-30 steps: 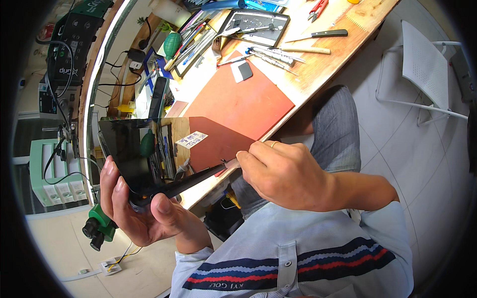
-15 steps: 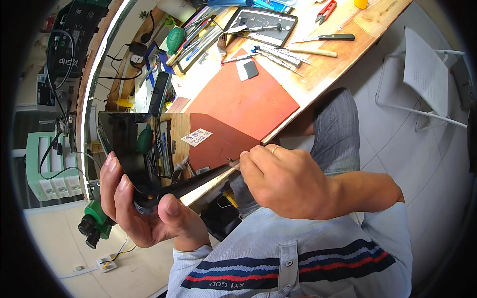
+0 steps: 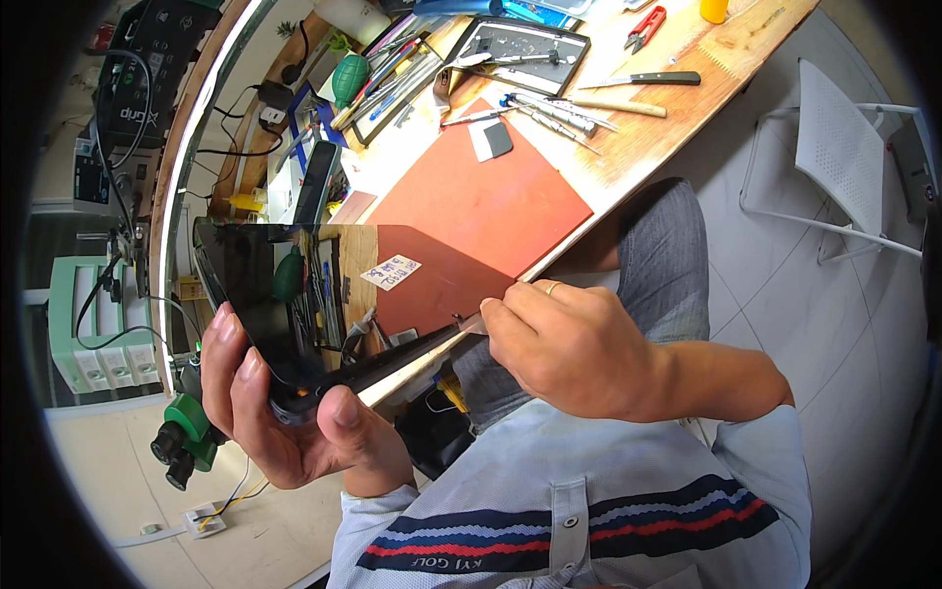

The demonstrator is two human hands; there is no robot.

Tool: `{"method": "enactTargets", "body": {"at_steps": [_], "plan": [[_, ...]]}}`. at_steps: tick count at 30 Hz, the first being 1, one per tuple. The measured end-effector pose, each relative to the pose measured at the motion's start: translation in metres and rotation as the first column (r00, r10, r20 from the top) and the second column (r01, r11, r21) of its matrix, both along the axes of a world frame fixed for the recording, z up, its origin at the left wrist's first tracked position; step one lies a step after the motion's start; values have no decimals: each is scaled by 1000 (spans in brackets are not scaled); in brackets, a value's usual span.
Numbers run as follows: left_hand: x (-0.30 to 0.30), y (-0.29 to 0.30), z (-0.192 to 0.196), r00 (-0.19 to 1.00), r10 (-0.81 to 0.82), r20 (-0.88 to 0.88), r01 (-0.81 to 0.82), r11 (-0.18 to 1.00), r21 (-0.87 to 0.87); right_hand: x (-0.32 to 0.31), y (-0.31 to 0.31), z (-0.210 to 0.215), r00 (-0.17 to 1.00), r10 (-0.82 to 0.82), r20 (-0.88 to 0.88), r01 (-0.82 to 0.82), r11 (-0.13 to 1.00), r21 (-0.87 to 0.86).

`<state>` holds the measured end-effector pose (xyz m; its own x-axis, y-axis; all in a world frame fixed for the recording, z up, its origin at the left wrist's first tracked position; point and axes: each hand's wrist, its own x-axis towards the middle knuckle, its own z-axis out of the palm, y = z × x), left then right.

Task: The person uses a prying tool to open a tablet, removes the back cover, and inspects the internal components. They then reassemble the tablet and connect a charging cable to test it.

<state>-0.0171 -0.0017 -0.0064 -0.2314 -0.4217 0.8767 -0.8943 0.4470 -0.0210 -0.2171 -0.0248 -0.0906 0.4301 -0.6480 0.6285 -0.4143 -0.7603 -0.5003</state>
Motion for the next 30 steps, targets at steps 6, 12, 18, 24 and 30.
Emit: {"method": "enactTargets", "body": {"at_steps": [6, 12, 18, 24, 30], "plan": [[2, 2, 1, 999, 11, 33, -11, 1000, -2, -7, 3, 7, 999, 22, -37, -20, 998, 54], [3, 2, 0, 998, 34, 53, -34, 999, -1, -8, 0, 12, 999, 41, -8, -41, 999, 1], [3, -2, 0, 995, 45, 88, -43, 999, -28, -4, -3, 5, 993, -9, 115, 15, 999, -45], [4, -2, 0, 995, 51, 85, -48, 998, -33, -5, -1, 4, 1000, 20, 0, -20, 998, -65], [6, -2, 2, 992, 44, 115, -40, 999, -34, 0, -2, 10, 988, -42, -147, 10, 977, -212]]}}
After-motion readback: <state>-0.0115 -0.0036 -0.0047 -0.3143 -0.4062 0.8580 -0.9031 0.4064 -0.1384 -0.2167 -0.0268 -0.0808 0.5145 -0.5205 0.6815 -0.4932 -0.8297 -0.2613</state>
